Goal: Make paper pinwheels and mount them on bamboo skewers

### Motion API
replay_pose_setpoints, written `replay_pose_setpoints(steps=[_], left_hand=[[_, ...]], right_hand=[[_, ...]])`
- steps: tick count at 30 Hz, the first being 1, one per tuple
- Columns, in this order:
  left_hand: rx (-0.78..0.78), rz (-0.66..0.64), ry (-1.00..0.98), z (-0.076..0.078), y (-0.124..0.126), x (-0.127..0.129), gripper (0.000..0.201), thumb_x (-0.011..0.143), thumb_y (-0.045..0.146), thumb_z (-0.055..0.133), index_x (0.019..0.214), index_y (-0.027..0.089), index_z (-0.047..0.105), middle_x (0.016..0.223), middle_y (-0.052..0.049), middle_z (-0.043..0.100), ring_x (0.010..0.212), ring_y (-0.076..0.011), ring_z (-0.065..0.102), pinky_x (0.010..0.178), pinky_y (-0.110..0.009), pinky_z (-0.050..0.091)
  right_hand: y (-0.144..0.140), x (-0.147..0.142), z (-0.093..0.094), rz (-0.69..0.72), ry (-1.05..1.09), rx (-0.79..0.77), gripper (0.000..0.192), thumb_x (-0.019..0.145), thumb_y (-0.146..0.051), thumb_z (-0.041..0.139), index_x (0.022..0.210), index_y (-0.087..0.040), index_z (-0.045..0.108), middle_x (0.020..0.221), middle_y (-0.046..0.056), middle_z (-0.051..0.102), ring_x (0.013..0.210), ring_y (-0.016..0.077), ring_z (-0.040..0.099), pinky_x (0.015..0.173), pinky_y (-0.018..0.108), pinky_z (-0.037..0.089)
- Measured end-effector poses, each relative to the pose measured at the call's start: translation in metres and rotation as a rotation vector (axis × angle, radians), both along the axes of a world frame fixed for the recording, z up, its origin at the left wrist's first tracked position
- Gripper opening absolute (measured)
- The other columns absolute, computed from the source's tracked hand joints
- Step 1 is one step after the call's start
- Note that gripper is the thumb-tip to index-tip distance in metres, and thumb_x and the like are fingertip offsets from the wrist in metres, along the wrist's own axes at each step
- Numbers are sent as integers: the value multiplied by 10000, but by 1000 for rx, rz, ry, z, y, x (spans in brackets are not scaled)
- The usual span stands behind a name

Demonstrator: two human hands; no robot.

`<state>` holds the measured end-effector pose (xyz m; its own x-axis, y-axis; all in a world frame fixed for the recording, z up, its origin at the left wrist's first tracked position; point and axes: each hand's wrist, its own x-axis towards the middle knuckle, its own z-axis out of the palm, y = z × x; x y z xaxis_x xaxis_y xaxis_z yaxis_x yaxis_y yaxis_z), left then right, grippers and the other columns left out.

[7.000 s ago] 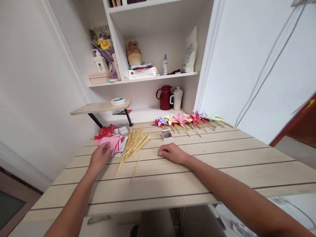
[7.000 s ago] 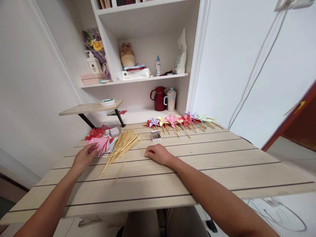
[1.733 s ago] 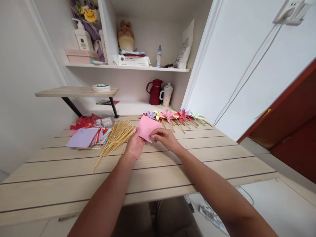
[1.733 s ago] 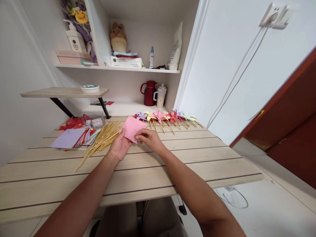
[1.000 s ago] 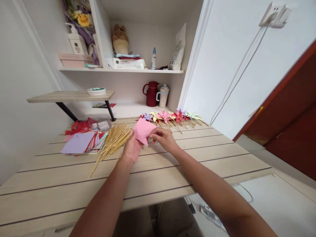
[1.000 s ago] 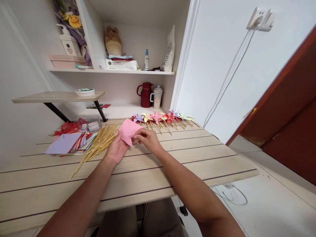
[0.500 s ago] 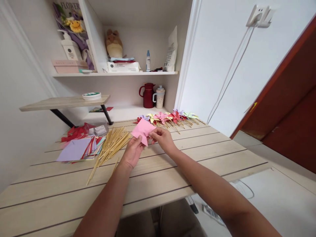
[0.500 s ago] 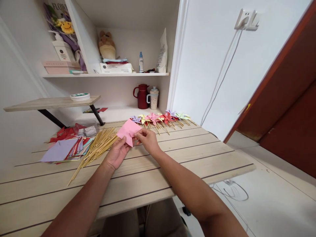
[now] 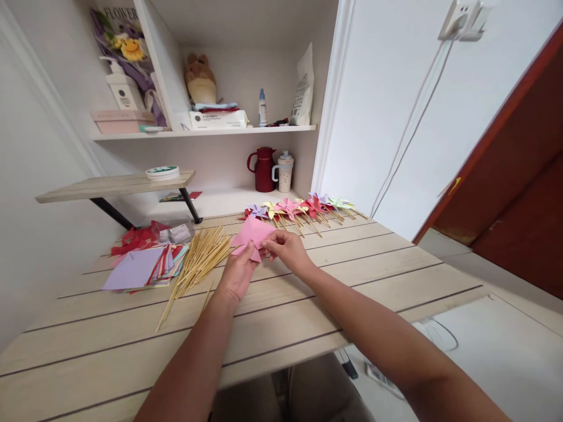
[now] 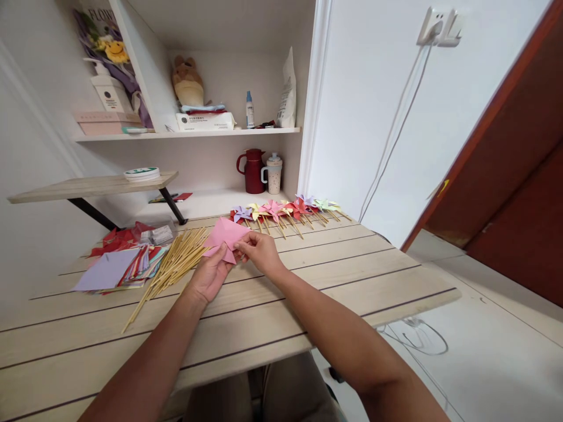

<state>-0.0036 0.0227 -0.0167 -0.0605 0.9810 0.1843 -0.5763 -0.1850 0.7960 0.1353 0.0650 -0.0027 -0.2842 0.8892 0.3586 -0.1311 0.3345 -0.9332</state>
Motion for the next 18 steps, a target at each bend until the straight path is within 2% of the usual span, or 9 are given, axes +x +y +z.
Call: replay_pose_setpoints(steps=[11, 18], left_hand=[[-50, 25, -25, -2, 1, 1, 390, 760, 337, 837, 1074, 142, 713, 1044, -111, 767, 925, -221, 705, 811, -334, 528], [-16, 53, -1, -2, 0, 5, 416, 709, 295, 870, 1074, 155, 728, 1116, -109, 759, 1032, -236, 689, 860, -334, 521]], right_hand=[[-2, 0, 3, -27, -24, -37, 324, 689, -462, 788, 632, -192, 617, 597, 31, 695, 503, 152, 610, 495, 282, 506], [-3, 1, 5, -53, -55, -37, 289, 686, -415, 780, 622, -188, 614, 607, 23, 686, 497, 137, 594, 490, 273, 506]])
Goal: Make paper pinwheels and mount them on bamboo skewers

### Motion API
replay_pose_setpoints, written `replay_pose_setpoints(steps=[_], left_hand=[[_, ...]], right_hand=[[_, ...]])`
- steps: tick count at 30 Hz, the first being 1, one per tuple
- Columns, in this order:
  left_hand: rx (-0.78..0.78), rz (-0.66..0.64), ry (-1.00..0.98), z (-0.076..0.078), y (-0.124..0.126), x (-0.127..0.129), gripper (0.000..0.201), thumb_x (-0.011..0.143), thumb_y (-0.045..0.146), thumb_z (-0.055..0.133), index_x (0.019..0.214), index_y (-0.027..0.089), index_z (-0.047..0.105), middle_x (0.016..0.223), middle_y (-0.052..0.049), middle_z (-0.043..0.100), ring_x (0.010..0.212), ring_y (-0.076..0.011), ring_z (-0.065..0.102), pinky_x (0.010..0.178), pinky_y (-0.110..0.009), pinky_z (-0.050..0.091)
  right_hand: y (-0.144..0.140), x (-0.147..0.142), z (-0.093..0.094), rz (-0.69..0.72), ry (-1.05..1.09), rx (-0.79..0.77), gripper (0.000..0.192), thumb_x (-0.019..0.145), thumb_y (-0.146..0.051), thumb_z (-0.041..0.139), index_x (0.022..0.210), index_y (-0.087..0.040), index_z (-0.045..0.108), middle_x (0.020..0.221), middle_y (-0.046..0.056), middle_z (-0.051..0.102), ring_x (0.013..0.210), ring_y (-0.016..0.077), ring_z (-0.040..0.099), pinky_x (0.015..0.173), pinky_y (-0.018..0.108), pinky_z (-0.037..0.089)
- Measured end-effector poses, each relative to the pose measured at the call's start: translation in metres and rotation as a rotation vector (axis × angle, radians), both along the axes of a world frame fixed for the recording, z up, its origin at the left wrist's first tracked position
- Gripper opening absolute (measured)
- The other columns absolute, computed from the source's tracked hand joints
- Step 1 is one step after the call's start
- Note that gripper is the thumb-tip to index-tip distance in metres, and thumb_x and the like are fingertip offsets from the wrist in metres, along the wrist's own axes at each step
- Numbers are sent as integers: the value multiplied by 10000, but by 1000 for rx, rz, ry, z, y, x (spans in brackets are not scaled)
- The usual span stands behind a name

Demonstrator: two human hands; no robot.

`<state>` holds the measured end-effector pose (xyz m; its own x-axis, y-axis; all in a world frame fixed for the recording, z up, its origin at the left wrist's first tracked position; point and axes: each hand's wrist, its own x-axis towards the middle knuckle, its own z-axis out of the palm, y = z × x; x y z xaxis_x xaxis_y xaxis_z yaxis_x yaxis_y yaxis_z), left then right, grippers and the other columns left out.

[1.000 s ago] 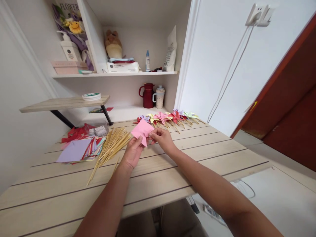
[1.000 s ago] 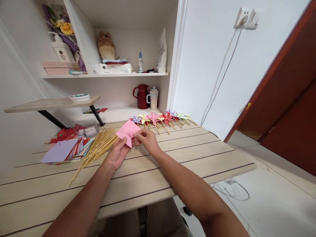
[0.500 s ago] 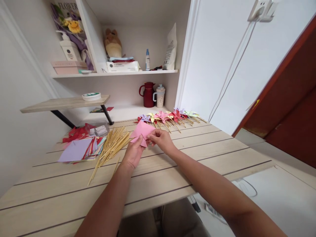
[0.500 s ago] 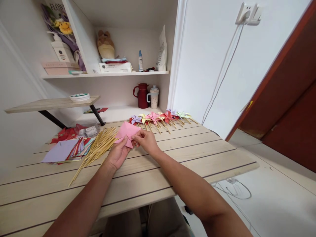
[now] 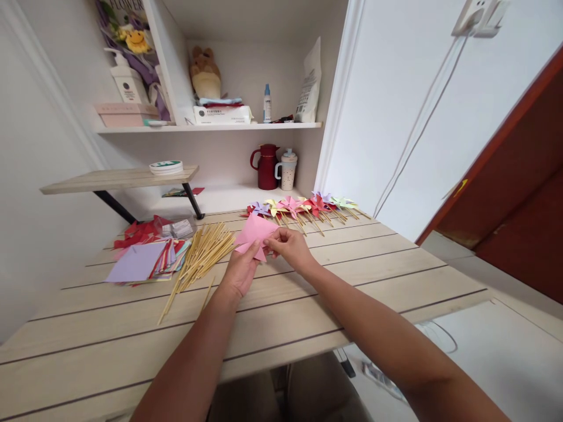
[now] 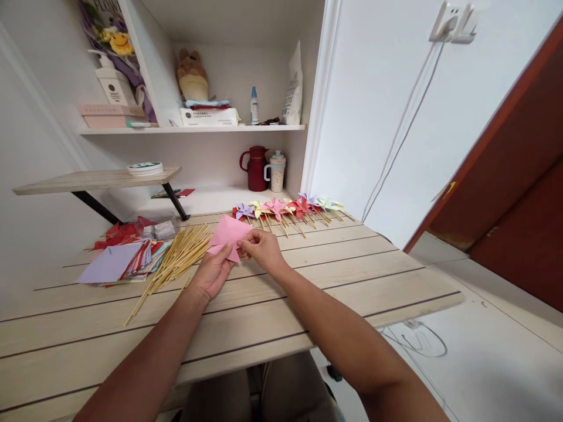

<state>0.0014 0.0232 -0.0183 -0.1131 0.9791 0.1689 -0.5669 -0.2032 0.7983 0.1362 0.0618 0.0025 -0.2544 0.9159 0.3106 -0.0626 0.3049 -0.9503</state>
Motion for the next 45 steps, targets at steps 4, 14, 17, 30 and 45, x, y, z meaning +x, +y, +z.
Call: replay_pose_setpoints(steps=[4, 14, 17, 30, 45], left_hand=[[7, 67, 3, 1, 0, 1, 429, 656, 269, 890, 1040, 149, 743, 1061, -105, 769, 1005, -233, 697, 871, -340, 523], [-109, 333, 17, 1, 4, -7, 418, 555, 262, 893, 925, 143, 739, 919, -69, 769, 736, -164, 683, 683, -283, 540], [-127, 431, 195, -3, 8, -16, 357, 647, 304, 825, 949, 132, 742, 936, -90, 770, 723, -174, 684, 677, -297, 541], [-9, 310, 540, 1, 4, -9, 625, 728, 165, 784, 1330, 220, 626, 1093, -78, 744, 586, -131, 658, 591, -275, 555], [24, 249, 477, 6, -3, -6, 674, 689, 176, 819, 1334, 233, 630, 1001, -49, 760, 628, -149, 679, 577, -248, 549]], right_hand=[[-2, -1, 1, 13, 4, -2, 290, 670, -416, 787, 614, -191, 613, 627, 26, 696, 492, 132, 581, 470, 265, 491], [-2, 4, 2, -90, -72, 79, 281, 762, -464, 741, 825, -197, 684, 544, -33, 593, 457, 135, 523, 465, 272, 446], [5, 14, 7, -269, -92, 214, 310, 821, -471, 694, 985, -208, 698, 613, -23, 604, 547, 161, 561, 575, 310, 487], [14, 22, 4, 70, -110, 270, 1007, 675, -337, 872, 1527, -273, 340, 1383, 140, 560, 1267, 283, 549, 1054, 472, 446], [5, 22, 11, 279, 115, -14, 1069, 636, -231, 880, 1530, -270, 295, 841, -13, 705, 721, 174, 687, 643, 281, 575]])
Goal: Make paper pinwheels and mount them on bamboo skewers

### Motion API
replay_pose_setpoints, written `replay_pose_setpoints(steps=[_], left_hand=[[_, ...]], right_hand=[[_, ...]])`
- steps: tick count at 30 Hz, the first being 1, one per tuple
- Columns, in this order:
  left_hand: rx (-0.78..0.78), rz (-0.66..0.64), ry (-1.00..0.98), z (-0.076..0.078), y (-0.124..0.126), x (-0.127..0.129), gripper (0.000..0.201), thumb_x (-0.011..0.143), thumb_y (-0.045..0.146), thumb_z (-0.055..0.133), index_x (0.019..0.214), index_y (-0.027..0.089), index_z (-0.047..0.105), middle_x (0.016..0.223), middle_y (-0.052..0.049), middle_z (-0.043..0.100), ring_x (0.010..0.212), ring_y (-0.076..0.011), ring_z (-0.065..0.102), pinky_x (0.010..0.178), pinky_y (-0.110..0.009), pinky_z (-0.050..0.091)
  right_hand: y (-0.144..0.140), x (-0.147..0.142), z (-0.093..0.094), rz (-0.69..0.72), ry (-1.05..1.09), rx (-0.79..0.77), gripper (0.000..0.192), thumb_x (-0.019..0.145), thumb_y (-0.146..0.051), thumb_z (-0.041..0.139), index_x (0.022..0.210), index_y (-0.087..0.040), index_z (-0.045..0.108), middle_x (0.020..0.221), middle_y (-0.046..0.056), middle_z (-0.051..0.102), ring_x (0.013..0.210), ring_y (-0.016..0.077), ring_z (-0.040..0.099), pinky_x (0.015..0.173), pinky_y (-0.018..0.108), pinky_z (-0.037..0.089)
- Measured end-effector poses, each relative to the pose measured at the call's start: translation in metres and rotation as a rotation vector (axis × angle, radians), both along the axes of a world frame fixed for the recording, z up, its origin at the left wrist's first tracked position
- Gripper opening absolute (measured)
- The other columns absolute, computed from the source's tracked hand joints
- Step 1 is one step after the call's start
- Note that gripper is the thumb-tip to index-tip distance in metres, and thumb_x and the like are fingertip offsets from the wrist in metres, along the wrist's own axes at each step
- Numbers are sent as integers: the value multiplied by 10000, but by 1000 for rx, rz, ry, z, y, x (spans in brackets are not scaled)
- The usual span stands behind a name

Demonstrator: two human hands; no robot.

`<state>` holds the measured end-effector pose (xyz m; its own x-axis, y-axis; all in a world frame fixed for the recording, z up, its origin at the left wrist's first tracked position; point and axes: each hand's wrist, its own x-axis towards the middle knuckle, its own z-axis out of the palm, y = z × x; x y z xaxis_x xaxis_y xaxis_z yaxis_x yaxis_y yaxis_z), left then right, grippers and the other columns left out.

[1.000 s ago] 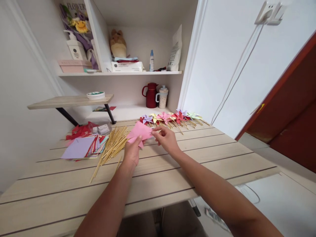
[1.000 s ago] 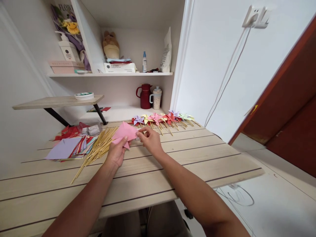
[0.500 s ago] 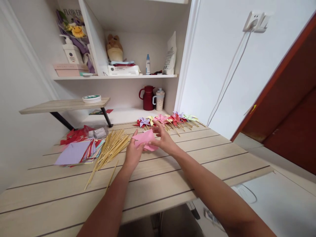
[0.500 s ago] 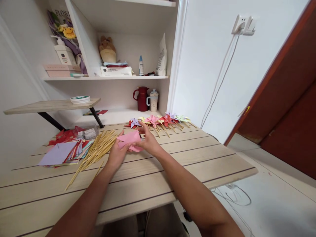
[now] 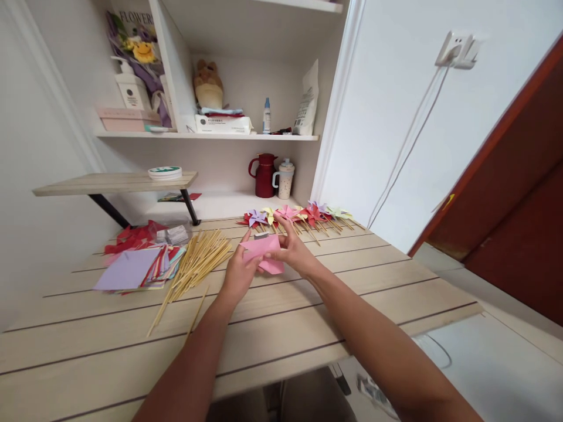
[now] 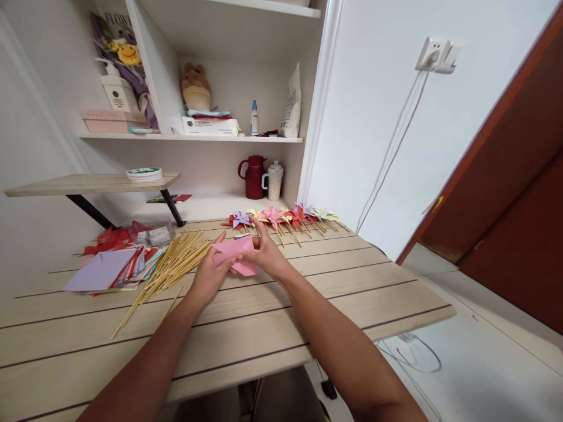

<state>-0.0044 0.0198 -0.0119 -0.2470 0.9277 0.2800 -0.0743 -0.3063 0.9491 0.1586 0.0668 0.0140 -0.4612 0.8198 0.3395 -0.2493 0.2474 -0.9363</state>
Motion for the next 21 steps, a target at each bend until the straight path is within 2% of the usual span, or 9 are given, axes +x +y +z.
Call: replay_pose_setpoints(steps=[4, 9, 12, 17, 19, 21], left_hand=[[-8, -31, -14, 1, -1, 1, 697, 687, 169, 822, 1351, 230, 619, 965, -39, 761, 587, -138, 664, 557, -245, 540], [5, -18, -17, 0, 2, 1, 739, 681, 200, 843, 1379, 230, 599, 997, -49, 762, 524, -122, 631, 529, -248, 523], [29, 8, -31, 1, 3, 1, 781, 690, 262, 854, 1415, 235, 562, 1049, -72, 758, 640, -164, 684, 574, -260, 536], [12, -9, -89, 4, 0, 0, 972, 729, 379, 844, 1549, 200, 351, 880, -56, 747, 759, -202, 720, 779, -326, 555], [32, 20, -97, 3, 0, -1, 976, 748, 421, 827, 1555, 213, 320, 948, -60, 727, 852, -199, 720, 847, -334, 541], [37, 40, -102, 0, 1, 0, 921, 761, 453, 813, 1530, 236, 356, 1082, -84, 700, 964, -198, 703, 893, -329, 522]], right_hand=[[1, -3, -2, -33, -11, -22, 1030, 602, -226, 878, 1500, -248, 375, 741, -43, 664, 617, 150, 637, 562, 249, 540], [1, -7, -4, -94, 24, -70, 1000, 637, -226, 813, 1517, -219, 339, 611, -86, 615, 492, 113, 552, 463, 202, 425], [-1, -9, -2, -142, 53, -91, 1036, 617, -213, 796, 1529, -208, 304, 587, -98, 625, 480, 106, 544, 472, 197, 419], [-1, -13, 1, -268, 138, -149, 1072, 576, -230, 812, 1524, -219, 312, 655, -64, 684, 564, 151, 632, 556, 251, 489], [2, -13, 1, -320, 202, -181, 1051, 552, -227, 824, 1496, -214, 361, 695, -37, 703, 614, 176, 663, 596, 278, 513], [5, -13, 1, -369, 274, -207, 1011, 535, -225, 828, 1455, -212, 410, 735, -18, 716, 663, 191, 679, 637, 297, 529]])
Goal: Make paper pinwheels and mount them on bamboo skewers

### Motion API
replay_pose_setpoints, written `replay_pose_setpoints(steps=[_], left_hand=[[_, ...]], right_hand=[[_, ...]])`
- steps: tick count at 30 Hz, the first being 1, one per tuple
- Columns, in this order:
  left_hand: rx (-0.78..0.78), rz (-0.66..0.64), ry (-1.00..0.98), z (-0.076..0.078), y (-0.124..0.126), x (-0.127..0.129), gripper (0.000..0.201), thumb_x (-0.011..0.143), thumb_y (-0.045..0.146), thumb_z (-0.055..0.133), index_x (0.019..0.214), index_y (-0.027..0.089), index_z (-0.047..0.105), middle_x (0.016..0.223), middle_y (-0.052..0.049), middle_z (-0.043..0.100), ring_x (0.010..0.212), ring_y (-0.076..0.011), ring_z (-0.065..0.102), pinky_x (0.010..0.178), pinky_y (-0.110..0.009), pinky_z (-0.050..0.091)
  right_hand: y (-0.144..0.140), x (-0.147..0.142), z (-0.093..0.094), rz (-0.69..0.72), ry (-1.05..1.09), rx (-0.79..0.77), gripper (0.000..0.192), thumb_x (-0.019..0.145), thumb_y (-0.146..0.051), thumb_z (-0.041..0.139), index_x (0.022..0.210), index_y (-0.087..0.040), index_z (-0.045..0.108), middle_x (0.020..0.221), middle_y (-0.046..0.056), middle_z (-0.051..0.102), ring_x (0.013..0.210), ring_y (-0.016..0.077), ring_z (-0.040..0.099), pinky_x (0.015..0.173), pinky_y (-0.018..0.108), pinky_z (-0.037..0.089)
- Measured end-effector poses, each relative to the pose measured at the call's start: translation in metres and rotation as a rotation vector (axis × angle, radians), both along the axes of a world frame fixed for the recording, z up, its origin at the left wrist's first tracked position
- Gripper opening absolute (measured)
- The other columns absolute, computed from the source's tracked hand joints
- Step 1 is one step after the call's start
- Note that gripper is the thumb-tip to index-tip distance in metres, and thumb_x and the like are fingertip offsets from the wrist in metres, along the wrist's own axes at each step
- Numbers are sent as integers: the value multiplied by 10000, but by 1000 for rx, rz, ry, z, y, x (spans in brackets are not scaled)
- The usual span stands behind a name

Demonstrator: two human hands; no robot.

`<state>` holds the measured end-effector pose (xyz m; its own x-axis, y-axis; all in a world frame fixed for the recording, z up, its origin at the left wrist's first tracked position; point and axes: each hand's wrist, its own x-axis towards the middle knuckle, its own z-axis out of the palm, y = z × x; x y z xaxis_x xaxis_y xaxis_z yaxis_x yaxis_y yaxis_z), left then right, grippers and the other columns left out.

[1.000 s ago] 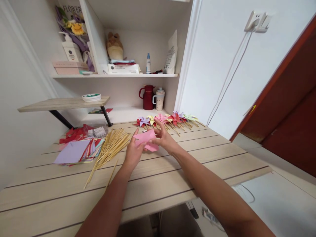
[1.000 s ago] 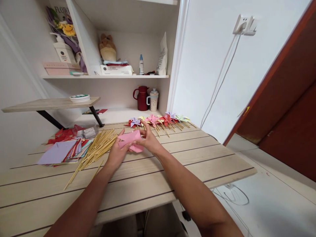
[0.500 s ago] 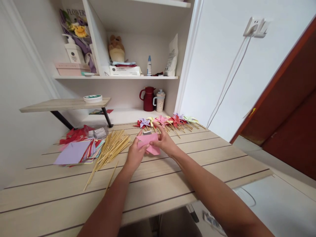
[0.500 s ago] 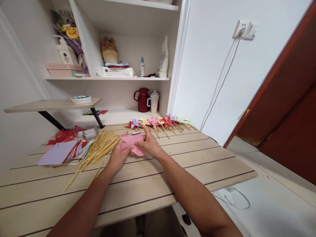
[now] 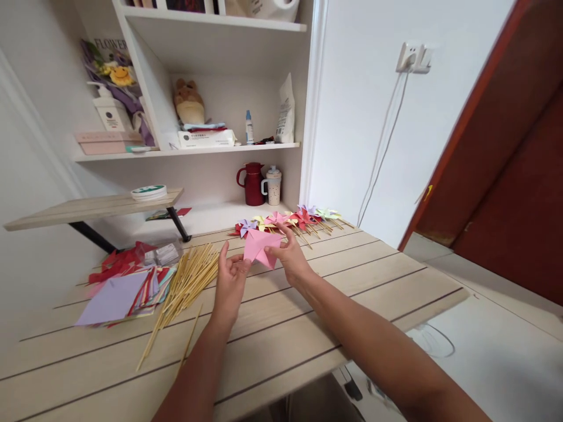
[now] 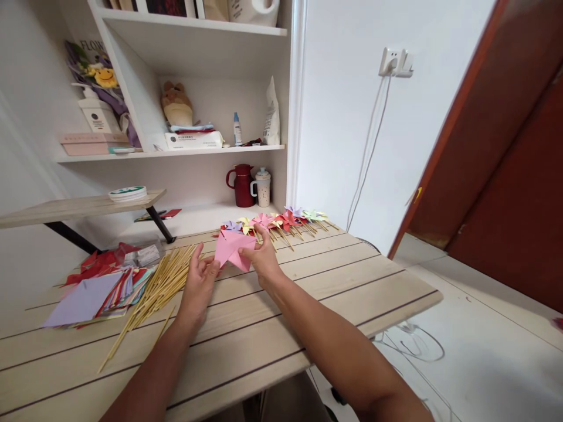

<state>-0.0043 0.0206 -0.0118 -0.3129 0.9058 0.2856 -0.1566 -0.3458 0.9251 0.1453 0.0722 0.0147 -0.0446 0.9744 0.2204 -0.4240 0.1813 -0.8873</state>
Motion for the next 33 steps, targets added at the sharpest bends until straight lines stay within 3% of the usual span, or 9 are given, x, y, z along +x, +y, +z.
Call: replay_pose_setpoints(steps=[5, 11, 16, 21, 27, 33], left_hand=[[-43, -70, -6, -8, 2, 14, 675, 713, 459, 851, 1288, 212, 597, 1281, -136, 656, 1162, -236, 632, 957, -334, 490], [-28, -117, -45, 0, -10, 31, 439, 753, 378, 832, 1143, 213, 719, 1224, -109, 725, 1181, -256, 653, 1032, -363, 469], [-1, -17, -176, 0, -7, 25, 411, 745, 381, 835, 1099, 196, 738, 1152, -98, 754, 1112, -244, 690, 1008, -374, 496], [-28, -7, -193, -4, -3, 17, 384, 718, 395, 849, 1008, 160, 763, 1035, -91, 776, 970, -210, 713, 925, -343, 522], [-8, 35, -175, 3, -6, 12, 330, 707, 399, 848, 914, 152, 779, 979, -80, 778, 923, -201, 699, 869, -310, 512], [-30, 39, -118, 3, -6, 12, 317, 687, 394, 854, 865, 143, 778, 858, -62, 760, 808, -183, 669, 800, -298, 504]], right_hand=[[1, -3, 1, -84, 119, -25, 873, 521, -218, 826, 1329, -212, 498, 800, 0, 725, 746, 199, 688, 676, 303, 541], [-19, -17, 3, 43, 95, -81, 796, 520, -215, 830, 1259, -215, 532, 681, -23, 701, 578, 191, 646, 550, 298, 502], [-25, -21, 2, 60, 93, -73, 761, 533, -245, 839, 1235, -215, 548, 706, -25, 719, 620, 176, 661, 614, 292, 514], [-22, -19, 1, 99, 70, -90, 713, 546, -243, 835, 1209, -217, 577, 735, -13, 723, 641, 177, 654, 613, 286, 490], [-13, -10, 0, 113, 11, -63, 557, 630, -287, 823, 1147, -224, 626, 826, 4, 719, 800, 184, 668, 791, 323, 510], [-10, -3, 1, 157, -18, -23, 770, 596, -275, 877, 1293, -248, 552, 801, -18, 702, 748, 166, 660, 760, 307, 515]])
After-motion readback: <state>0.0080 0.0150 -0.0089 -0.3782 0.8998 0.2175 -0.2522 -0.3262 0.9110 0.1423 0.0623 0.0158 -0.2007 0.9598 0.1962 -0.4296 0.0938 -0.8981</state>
